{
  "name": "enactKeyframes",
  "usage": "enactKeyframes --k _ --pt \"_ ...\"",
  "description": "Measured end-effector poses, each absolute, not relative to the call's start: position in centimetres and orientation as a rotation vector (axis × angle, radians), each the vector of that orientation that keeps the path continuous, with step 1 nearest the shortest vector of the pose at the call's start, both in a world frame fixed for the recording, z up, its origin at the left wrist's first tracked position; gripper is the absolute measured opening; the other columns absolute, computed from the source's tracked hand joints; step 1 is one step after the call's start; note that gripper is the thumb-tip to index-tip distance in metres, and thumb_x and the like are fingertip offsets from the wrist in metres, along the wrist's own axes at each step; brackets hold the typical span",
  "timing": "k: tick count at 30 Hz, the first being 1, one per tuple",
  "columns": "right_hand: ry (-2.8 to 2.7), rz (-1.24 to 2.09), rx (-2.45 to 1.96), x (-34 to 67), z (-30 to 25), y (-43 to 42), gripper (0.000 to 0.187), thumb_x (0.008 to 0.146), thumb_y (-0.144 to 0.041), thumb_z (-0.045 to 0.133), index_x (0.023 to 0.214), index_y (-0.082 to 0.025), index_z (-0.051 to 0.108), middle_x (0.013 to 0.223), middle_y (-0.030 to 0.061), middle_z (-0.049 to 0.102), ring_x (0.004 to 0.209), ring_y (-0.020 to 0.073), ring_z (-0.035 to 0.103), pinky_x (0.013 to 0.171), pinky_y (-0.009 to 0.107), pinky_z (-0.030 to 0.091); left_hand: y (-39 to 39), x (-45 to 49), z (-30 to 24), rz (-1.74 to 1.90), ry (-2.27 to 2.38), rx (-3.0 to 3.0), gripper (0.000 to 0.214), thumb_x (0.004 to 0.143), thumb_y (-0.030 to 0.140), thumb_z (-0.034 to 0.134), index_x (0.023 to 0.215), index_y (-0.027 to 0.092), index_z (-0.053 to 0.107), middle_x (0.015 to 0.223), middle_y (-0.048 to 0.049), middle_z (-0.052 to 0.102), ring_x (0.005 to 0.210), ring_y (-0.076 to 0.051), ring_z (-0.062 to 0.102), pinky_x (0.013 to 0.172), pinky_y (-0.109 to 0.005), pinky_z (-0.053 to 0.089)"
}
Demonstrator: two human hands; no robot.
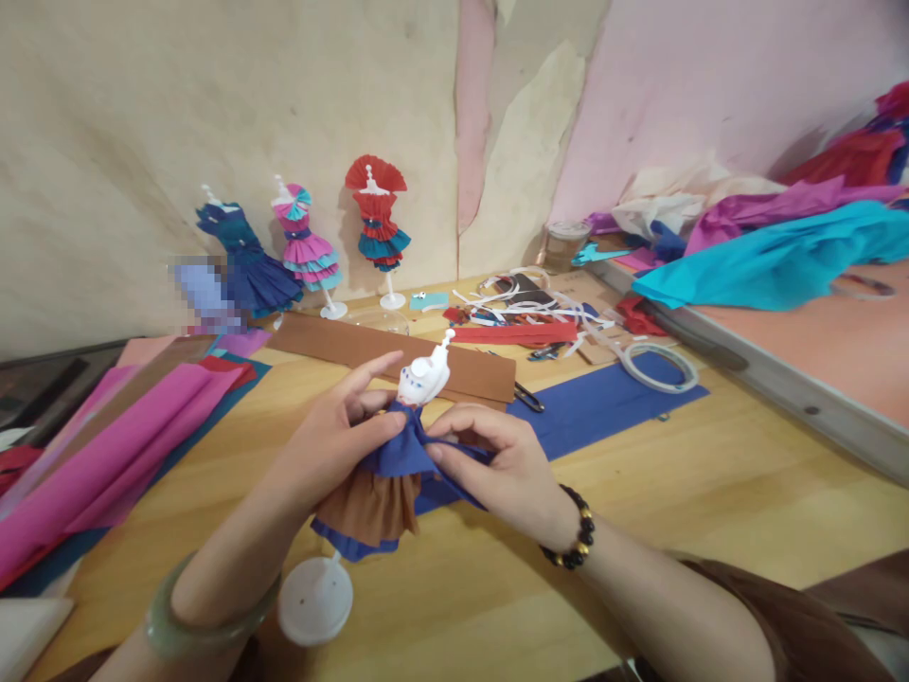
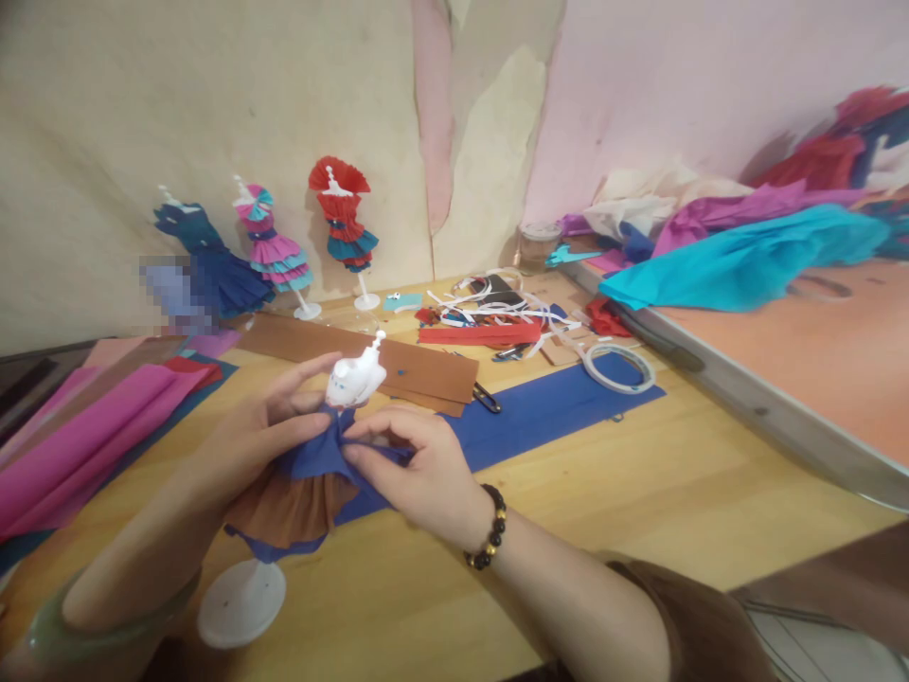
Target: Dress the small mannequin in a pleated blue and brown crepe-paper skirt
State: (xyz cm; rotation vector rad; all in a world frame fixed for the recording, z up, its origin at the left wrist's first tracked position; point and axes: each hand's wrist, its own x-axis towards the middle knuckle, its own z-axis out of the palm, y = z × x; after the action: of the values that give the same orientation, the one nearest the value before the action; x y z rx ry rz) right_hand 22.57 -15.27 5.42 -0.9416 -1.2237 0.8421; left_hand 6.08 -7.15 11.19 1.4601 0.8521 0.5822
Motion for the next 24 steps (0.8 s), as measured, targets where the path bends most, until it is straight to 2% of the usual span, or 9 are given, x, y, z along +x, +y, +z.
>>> enactKeyframes --k 2,6,11,16,20,24 --pt "-1.292 0.699 -0.981 22.5 5.7 -15.6 0.004 0.082 -0.024 0.073 0.084 -0.022 0.075 0.083 0.0043 0.077 0.073 0.0172 0.070 0.070 0.030 0.056 -7.1 6.0 11.2 0.591 0.832 1.431 0.087 0.071 0.036 0.080 0.148 0.019 0.043 0.099 -0.0086 0.077 0.081 -0.021 0.071 0.068 -0.026 0.052" --pt "-1.402 0.542 -0.938 22.4 6.1 -15.9 0.009 0.084 -0.021 0.070 0.089 -0.025 0.077 0.086 0.0045 0.078 0.077 0.0181 0.071 0.073 0.031 0.057 -6.8 6.0 10.7 0.600 0.774 1.386 0.084 0.071 0.036 0.081 0.147 0.021 0.045 0.099 -0.0083 0.078 0.075 -0.020 0.071 0.063 -0.025 0.052" --pt "-1.213 0.743 -0.985 22.5 5.7 -15.7 0.008 0.082 -0.027 0.074 0.088 -0.024 0.078 0.089 0.0042 0.079 0.080 0.0186 0.072 0.077 0.032 0.058 -7.0 6.1 10.7 0.580 0.765 1.391 0.083 0.074 0.036 0.079 0.147 0.021 0.043 0.104 -0.0098 0.076 0.081 -0.021 0.071 0.067 -0.027 0.053" --pt "-1.040 1.052 -0.976 22.8 5.1 -15.1 0.027 0.079 -0.047 0.076 0.085 -0.021 0.077 0.083 0.0040 0.078 0.074 0.0174 0.069 0.069 0.030 0.056 -7.3 6.1 10.5 0.581 0.809 1.494 0.083 0.076 0.038 0.077 0.149 0.020 0.041 0.089 -0.0062 0.076 0.079 -0.022 0.070 0.065 -0.027 0.052" --pt "-1.087 1.058 -0.989 23.0 5.1 -15.0 0.023 0.075 -0.042 0.080 0.084 -0.021 0.077 0.086 0.0037 0.078 0.075 0.0179 0.070 0.073 0.032 0.057 -7.6 6.3 10.4 0.588 0.809 1.501 0.084 0.074 0.039 0.078 0.148 0.020 0.042 0.096 -0.0083 0.076 0.082 -0.024 0.071 0.068 -0.031 0.054" --pt "-1.153 0.971 -1.027 23.4 5.2 -15.0 0.012 0.079 -0.035 0.076 0.082 -0.023 0.078 0.086 0.0031 0.079 0.079 0.0195 0.073 0.079 0.034 0.057 -8.0 6.5 10.9 0.576 0.851 1.512 0.084 0.072 0.037 0.079 0.147 0.019 0.044 0.101 -0.0102 0.077 0.083 -0.025 0.071 0.071 -0.033 0.054"
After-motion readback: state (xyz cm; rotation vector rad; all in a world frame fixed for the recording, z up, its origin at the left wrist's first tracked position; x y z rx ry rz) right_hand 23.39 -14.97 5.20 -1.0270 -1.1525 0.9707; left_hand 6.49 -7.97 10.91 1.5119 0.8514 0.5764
